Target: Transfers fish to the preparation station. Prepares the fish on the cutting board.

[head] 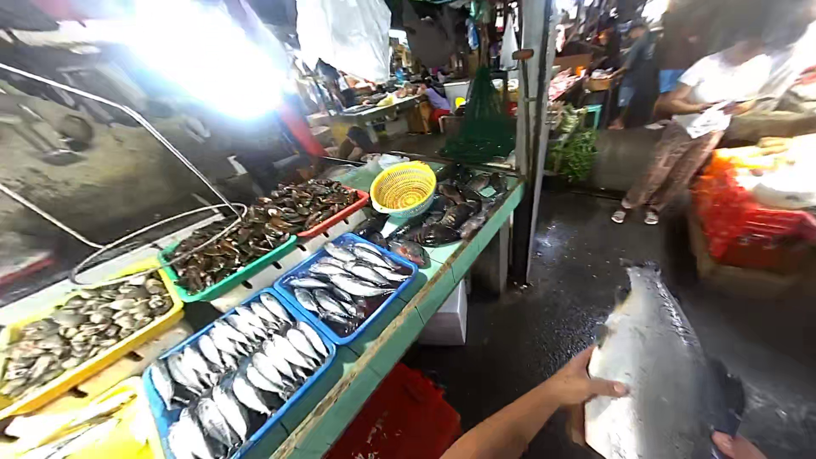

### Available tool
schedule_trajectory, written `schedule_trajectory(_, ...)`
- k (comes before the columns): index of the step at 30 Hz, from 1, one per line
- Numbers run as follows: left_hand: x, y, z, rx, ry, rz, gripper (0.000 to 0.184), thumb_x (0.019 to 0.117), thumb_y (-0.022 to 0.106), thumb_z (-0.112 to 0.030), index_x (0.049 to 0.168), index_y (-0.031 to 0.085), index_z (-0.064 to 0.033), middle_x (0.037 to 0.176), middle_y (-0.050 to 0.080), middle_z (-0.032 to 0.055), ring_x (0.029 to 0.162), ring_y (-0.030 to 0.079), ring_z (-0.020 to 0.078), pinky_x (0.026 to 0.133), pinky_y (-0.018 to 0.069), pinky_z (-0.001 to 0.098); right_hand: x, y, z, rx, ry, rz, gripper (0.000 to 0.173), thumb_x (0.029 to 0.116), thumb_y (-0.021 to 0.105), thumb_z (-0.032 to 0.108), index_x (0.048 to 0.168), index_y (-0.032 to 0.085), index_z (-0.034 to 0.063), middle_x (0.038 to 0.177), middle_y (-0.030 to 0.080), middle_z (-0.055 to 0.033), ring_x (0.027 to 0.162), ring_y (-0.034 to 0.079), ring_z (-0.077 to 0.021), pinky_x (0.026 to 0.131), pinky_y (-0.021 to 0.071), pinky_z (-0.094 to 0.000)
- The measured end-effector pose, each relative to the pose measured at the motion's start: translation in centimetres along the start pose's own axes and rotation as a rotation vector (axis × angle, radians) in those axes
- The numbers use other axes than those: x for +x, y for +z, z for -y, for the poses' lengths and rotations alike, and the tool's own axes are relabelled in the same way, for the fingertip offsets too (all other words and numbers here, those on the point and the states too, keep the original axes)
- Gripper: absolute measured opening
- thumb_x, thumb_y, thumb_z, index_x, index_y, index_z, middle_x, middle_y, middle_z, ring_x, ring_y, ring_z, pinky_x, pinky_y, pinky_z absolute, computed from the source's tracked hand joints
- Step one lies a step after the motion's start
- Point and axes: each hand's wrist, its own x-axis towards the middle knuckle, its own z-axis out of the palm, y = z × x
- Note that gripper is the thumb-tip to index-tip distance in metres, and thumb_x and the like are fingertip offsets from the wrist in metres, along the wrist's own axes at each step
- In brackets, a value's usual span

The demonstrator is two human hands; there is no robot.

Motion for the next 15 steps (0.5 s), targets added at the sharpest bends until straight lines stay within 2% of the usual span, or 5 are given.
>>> schedule_trajectory(4,8.1,-11.6,-7.1,0.017,0.041,-0.055,0.08,0.089,0.073,-0.011,0.155,0.029,-0.0025,0.132,0.063,0.0161,0.112,0.068,0.0228,0.099,0.0569,0.0439,15.9,8.0,4.5,0.203,-0.144,0.013,0.062,0.0846,0.068,0.071,0.125,0.056,0.025,0.104,0.074,0.0183,0.1,0.069,0.0042,0.089,0.0594,-0.0209)
schedule_trajectory(6,12.0,-17.6,-9.7,0.094,0.042,-0.087,0.082,0.0886,0.074,-0.011,0.156,0.028,-0.0018,0.133,0.062,0.0158,0.114,0.067,0.0214,0.101,0.0564,0.0424,25.0,12.0,4.3,0.291,-0.235,0.017,0.048,0.0935,0.062,0.063,0.124,0.057,0.0269,0.104,0.073,0.0203,0.099,0.068,0.0073,0.087,0.0589,-0.0173)
schedule_trajectory(8,15.8,-22.5,-10.7,0.159,0.035,-0.128,0.085,0.0871,0.075,-0.011,0.157,0.027,-0.0009,0.136,0.061,0.0163,0.116,0.066,0.0204,0.103,0.0557,0.0411,32.5,14.0,2.8,0.366,-0.236,0.055,0.029,0.0941,0.065,0.05,0.113,0.065,0.0286,0.098,0.076,0.0179,0.092,0.07,0.0067,0.081,0.0605,-0.0172)
schedule_trajectory(11,22.5,-29.6,-12.5,0.214,0.063,-0.138,0.086,0.0852,0.078,-0.013,0.156,0.03,-0.0008,0.135,0.062,0.0164,0.117,0.066,0.0207,0.103,0.0553,0.0417,42.9,15.9,1.8,0.406,-0.266,0.116,0.025,0.0918,0.069,0.049,0.108,0.071,0.0312,0.097,0.077,0.0176,0.091,0.071,0.007,0.082,0.0604,-0.017)
schedule_trajectory(15,31.3,-34.9,-12.9,0.203,0.013,-0.144,0.086,0.0842,0.079,-0.012,0.155,0.031,-0.0013,0.137,0.061,0.0164,0.119,0.065,0.0211,0.104,0.0546,0.0417,52.8,15.0,1.9,0.417,-0.257,0.14,0.023,0.0929,0.068,0.049,0.109,0.071,0.0325,0.1,0.077,0.0183,0.094,0.07,0.0076,0.086,0.0587,-0.0157)
